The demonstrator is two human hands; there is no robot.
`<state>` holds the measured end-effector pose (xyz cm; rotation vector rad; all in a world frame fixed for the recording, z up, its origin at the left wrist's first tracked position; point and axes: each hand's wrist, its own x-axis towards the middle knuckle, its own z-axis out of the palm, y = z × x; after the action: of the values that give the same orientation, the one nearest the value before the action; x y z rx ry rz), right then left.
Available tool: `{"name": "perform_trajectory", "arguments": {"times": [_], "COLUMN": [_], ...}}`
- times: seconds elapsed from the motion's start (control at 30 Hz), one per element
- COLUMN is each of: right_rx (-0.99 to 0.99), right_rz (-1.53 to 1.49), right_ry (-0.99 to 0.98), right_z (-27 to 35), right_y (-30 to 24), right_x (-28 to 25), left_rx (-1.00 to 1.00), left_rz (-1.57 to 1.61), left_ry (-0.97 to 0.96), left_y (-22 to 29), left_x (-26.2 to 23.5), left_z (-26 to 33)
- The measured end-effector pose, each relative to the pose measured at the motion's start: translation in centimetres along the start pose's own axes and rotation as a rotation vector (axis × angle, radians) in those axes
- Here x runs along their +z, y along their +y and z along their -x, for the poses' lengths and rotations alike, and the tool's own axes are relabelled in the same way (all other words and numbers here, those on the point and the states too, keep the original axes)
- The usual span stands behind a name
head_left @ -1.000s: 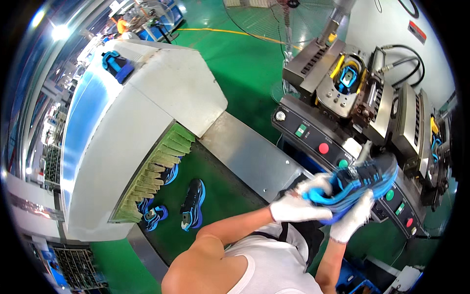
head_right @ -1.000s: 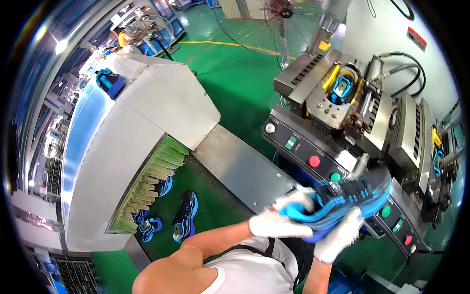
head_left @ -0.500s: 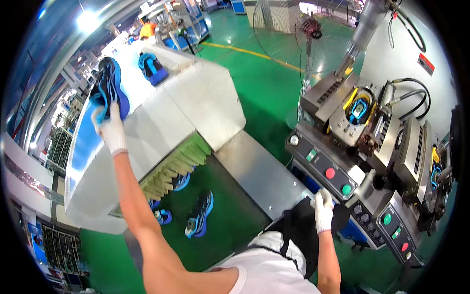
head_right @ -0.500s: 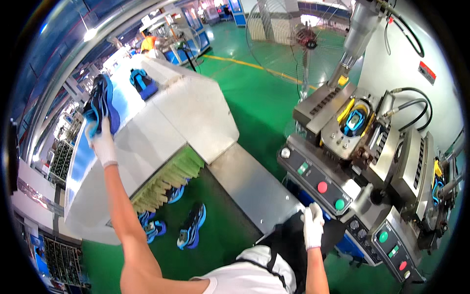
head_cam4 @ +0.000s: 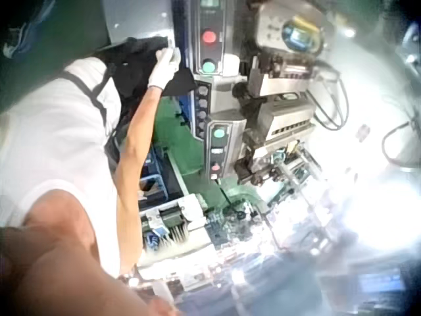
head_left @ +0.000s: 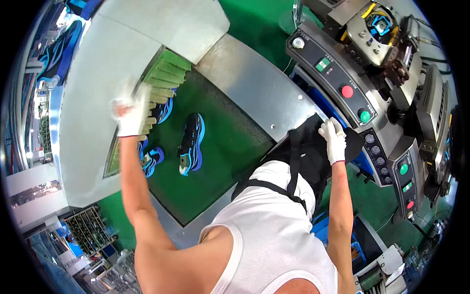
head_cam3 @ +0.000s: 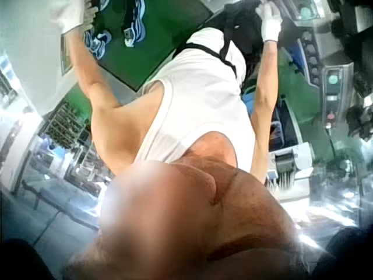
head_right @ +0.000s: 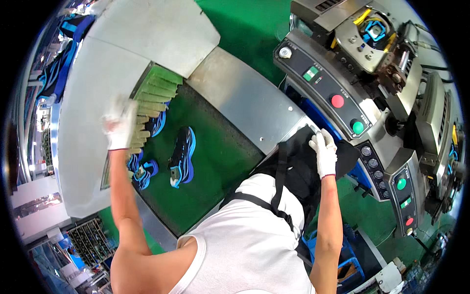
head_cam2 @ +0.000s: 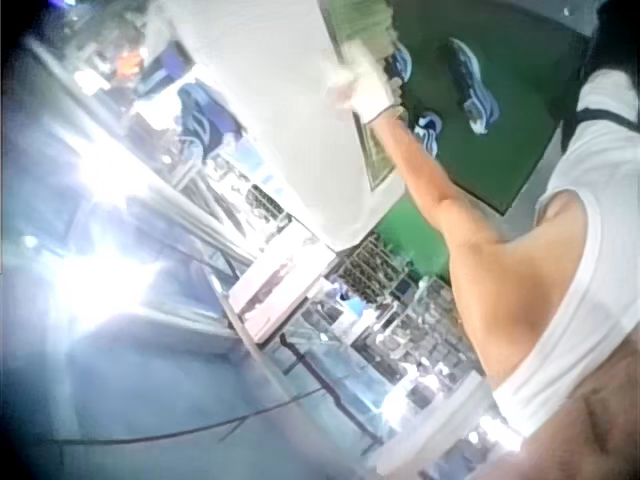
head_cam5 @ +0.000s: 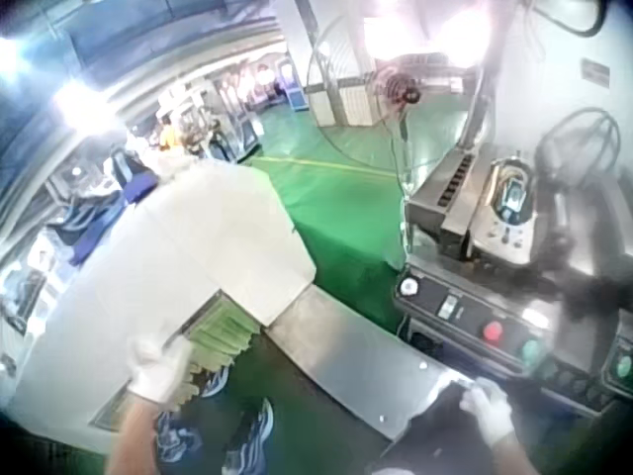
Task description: The person repeatedly picks up blue and black shoe components from a table and places them into a metal press machine. They operate the machine to process the shoes and then remove them, placing them onto a nearby rack. The task involves continuous handling of multiple shoe units in a repetitive assembly loop.
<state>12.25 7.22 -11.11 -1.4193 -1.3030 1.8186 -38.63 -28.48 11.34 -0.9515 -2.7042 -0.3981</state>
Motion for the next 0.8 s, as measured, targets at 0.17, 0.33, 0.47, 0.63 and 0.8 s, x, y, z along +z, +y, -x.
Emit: {"name": "perform_trajectory", "arguments": {"times": [0.17,0.33,0.47,0.63,0.8], "right_rx": [-0.006,-0.055,-0.105,0.055,0.242], "right_rz": [0.146,0.073,0.265,0.447,-0.190], "right_ry": [-0.036,0.028,0.033,-0.059,-0.463], "right_z": [0.1,-1.3,-1.7,-1.0,0.2], "right_y": [-0.4,0.2,1.8,-0.8,-4.7], "right_x": [1.2,1.8,1.8,1.5,3.3], "left_rx": [-0.271,-0.393,-0.304,-0.271,0.023], "left_rz": [-0.377,-0.408,-0.345,0.042,0.893], "left_ry": [-0.924,-1.074,-1.050,-0.947,-0.727], "left_y": [3.5,0.9,0.2,13.4,22.9], "left_x": [11.1,15.7,15.3,9.1,7.7], "left_z": [15.6,12.7,13.6,9.3,6.0]}}
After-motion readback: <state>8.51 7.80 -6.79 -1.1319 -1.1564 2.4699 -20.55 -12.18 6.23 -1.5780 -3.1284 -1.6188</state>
